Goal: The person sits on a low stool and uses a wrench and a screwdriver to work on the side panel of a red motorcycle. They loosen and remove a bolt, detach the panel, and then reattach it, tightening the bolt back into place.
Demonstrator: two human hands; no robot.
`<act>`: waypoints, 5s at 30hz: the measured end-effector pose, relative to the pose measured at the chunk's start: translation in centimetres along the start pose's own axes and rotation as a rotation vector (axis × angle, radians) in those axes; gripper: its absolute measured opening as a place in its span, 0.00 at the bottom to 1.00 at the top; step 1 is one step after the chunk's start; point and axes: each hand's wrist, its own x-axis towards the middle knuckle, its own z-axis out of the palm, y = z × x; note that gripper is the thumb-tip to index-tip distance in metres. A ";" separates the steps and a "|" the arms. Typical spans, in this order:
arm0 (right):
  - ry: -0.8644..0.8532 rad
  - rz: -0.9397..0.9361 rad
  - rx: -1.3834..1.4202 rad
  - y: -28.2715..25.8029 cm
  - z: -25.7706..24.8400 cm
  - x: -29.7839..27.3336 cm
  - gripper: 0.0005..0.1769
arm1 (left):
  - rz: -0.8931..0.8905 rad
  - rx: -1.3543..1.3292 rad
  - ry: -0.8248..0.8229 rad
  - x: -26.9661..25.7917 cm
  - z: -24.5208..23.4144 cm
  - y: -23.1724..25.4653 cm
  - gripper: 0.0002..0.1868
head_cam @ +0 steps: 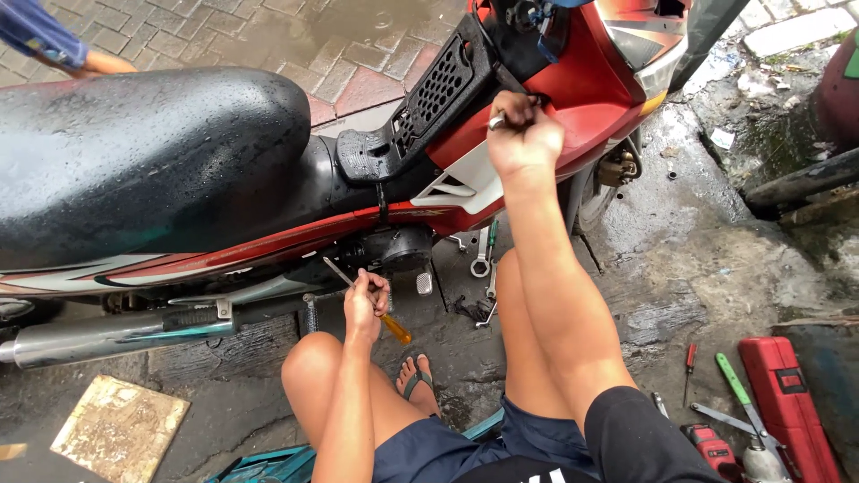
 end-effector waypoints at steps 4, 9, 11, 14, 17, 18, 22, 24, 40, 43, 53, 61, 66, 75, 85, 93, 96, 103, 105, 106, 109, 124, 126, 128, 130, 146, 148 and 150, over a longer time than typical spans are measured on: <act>-0.001 -0.051 -0.144 1.1 -2.1 0.1 0.20 | -0.009 0.022 -0.013 -0.1 0.4 0.2 0.24; -0.042 -0.111 -0.484 2.6 -3.3 -2.7 0.22 | -0.022 0.031 0.005 0.1 0.7 0.1 0.24; -0.043 -0.113 -0.530 2.3 -3.6 -2.9 0.22 | -0.024 0.029 -0.002 0.3 0.9 -0.1 0.24; -0.047 -0.139 -0.609 2.2 -4.5 -2.7 0.22 | -0.030 0.038 -0.013 0.3 1.2 -0.2 0.24; -0.052 -0.184 -0.640 2.5 -5.2 -2.2 0.22 | -0.040 0.051 -0.026 -0.1 1.4 -0.3 0.24; -0.058 -0.199 -0.636 2.7 -5.2 -1.8 0.21 | -0.039 0.055 -0.030 0.0 1.6 -0.2 0.24; -0.092 -0.239 -0.555 3.8 -6.7 0.8 0.21 | -0.042 0.050 -0.023 0.1 1.2 -0.3 0.24; -0.106 -0.308 -0.550 4.5 -6.8 1.4 0.21 | -0.030 0.056 -0.012 -0.3 1.1 0.0 0.25; -0.049 -0.198 -0.396 5.4 -2.7 -1.5 0.25 | -0.015 0.030 0.005 -0.4 0.1 0.4 0.24; -0.016 -0.177 -0.414 5.4 -1.9 -2.3 0.25 | -0.015 0.030 0.010 -0.4 0.2 0.4 0.24; 0.024 -0.154 -0.466 5.4 -1.2 -2.8 0.26 | -0.017 -0.003 0.025 -0.3 -0.5 0.7 0.24; -0.053 -0.154 -0.402 4.9 -3.0 -2.1 0.24 | -0.018 0.017 0.035 -0.6 -0.4 0.6 0.24; -0.104 -0.172 -0.403 4.8 -3.6 -2.0 0.22 | -0.026 0.027 0.014 -0.4 0.4 0.1 0.24; -0.033 -0.043 -0.616 6.3 -8.4 -9.1 0.22 | -0.019 0.054 -0.012 0.2 1.0 -0.4 0.25; 0.050 -0.096 -0.829 -0.1 -6.4 -9.4 0.19 | 0.014 0.082 0.025 -0.8 0.6 0.8 0.33; 0.010 -0.213 -0.933 -3.9 -5.6 -10.0 0.22 | 0.007 0.100 0.059 -1.4 -0.1 1.4 0.37; 0.007 -0.190 -0.942 -4.8 -6.9 -9.1 0.22 | -0.008 0.080 0.040 -1.2 0.4 1.2 0.35; 0.105 -0.210 -0.958 -2.1 -8.6 -5.3 0.18 | -0.051 0.108 -0.020 -0.8 2.5 0.1 0.34; 0.068 -0.160 -0.878 -1.4 -8.1 -3.8 0.20 | -0.053 0.088 -0.036 -0.6 2.5 -0.1 0.33; 0.069 -0.166 -0.874 -0.9 -7.5 -3.7 0.20 | -0.055 0.093 -0.041 -0.6 2.5 0.0 0.33; 0.063 -0.182 -0.822 0.3 -6.2 -2.8 0.20 | -0.066 0.098 -0.030 -0.7 2.1 0.3 0.33; -0.014 -0.203 -0.540 4.7 -4.0 -0.6 0.26 | -0.093 0.148 -0.007 -0.1 0.3 0.4 0.33; 0.009 -0.186 -0.453 5.4 -2.5 -1.3 0.26 | -0.097 0.143 -0.004 -0.2 0.4 0.5 0.33; 0.030 -0.181 -0.474 5.2 -2.1 -1.2 0.27 | -0.091 0.140 -0.013 -0.1 0.5 0.5 0.33; 0.056 -0.177 -0.496 5.0 -1.9 -1.3 0.29 | -0.090 0.137 -0.018 -0.4 0.3 0.3 0.33; 0.211 -0.172 -0.506 3.8 -1.6 0.0 0.25 | -0.082 0.065 -0.003 0.0 -0.1 2.6 0.33; 0.216 -0.174 -0.511 3.5 -2.2 0.3 0.24 | -0.074 0.070 -0.003 0.1 -0.1 3.3 0.33; 0.121 -0.187 -0.492 3.1 -2.5 0.2 0.24 | -0.050 0.114 -0.028 0.5 -0.1 3.9 0.33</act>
